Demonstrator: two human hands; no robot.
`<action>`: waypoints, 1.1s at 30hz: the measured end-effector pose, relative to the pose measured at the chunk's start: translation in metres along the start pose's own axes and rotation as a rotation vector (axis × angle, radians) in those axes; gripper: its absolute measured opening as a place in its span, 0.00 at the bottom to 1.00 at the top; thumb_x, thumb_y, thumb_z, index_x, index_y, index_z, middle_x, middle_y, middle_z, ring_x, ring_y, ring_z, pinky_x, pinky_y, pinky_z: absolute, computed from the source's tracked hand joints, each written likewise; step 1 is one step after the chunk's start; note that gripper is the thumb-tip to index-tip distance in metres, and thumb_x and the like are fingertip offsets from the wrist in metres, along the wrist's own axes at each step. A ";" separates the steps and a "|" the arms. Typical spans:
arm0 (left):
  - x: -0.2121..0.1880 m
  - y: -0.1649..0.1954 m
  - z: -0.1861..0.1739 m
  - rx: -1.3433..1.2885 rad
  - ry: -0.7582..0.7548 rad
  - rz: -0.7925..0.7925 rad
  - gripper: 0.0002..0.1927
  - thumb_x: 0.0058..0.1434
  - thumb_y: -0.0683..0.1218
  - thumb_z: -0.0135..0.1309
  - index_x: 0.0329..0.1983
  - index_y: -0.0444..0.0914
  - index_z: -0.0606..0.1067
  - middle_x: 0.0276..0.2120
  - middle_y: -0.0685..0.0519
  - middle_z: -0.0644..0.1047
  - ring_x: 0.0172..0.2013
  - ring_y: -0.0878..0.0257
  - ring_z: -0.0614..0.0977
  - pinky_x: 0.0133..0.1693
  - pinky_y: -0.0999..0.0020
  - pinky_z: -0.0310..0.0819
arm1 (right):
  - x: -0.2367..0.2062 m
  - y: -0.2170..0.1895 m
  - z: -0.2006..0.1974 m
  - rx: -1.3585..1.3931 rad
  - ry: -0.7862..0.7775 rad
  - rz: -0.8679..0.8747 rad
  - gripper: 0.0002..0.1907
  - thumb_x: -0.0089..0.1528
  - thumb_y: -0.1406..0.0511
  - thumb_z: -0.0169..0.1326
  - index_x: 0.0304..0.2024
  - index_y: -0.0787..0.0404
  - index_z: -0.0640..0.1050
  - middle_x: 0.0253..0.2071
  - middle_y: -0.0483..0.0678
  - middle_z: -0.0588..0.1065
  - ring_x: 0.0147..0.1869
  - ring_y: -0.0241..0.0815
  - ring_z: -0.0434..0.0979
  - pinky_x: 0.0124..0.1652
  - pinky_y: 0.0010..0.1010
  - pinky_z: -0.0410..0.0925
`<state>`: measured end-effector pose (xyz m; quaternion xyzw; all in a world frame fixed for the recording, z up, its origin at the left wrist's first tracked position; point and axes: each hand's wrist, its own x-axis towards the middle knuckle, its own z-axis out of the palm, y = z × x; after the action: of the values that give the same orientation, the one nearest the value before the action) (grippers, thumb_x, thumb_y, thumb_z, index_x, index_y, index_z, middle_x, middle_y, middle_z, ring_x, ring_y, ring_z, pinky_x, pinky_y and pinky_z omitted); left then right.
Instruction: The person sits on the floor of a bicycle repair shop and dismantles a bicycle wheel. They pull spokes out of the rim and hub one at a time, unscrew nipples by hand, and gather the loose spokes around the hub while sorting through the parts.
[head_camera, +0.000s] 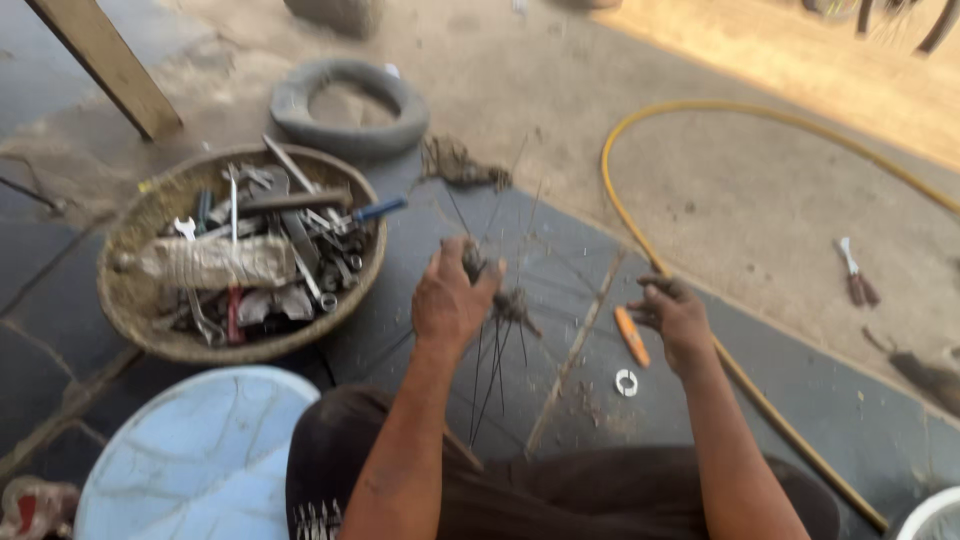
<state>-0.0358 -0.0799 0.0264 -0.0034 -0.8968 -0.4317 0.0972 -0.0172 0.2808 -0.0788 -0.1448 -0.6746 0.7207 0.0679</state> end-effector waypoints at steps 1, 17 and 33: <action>-0.003 -0.008 0.008 -0.050 -0.027 -0.032 0.29 0.60 0.63 0.59 0.57 0.43 0.72 0.48 0.45 0.78 0.47 0.47 0.81 0.48 0.50 0.74 | -0.008 0.015 -0.010 0.030 0.016 0.091 0.15 0.68 0.65 0.52 0.55 0.64 0.75 0.47 0.51 0.78 0.43 0.43 0.81 0.41 0.33 0.75; -0.006 -0.011 0.066 -0.791 -0.195 -0.115 0.43 0.64 0.61 0.56 0.77 0.35 0.62 0.49 0.41 0.75 0.42 0.60 0.74 0.46 0.64 0.73 | -0.034 0.035 0.031 -0.485 -0.313 0.246 0.28 0.60 0.59 0.60 0.61 0.59 0.72 0.50 0.47 0.76 0.43 0.37 0.79 0.42 0.31 0.72; -0.016 -0.010 0.068 -1.175 -0.230 0.071 0.49 0.64 0.68 0.50 0.78 0.34 0.55 0.70 0.37 0.64 0.67 0.52 0.70 0.67 0.52 0.65 | -0.059 0.006 0.059 -0.444 0.134 -0.482 0.18 0.68 0.58 0.58 0.52 0.65 0.78 0.51 0.52 0.76 0.52 0.41 0.77 0.52 0.32 0.71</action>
<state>-0.0325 -0.0321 -0.0256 -0.1333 -0.5118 -0.8487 -0.0044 0.0215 0.2064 -0.0749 -0.0394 -0.8239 0.5083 0.2474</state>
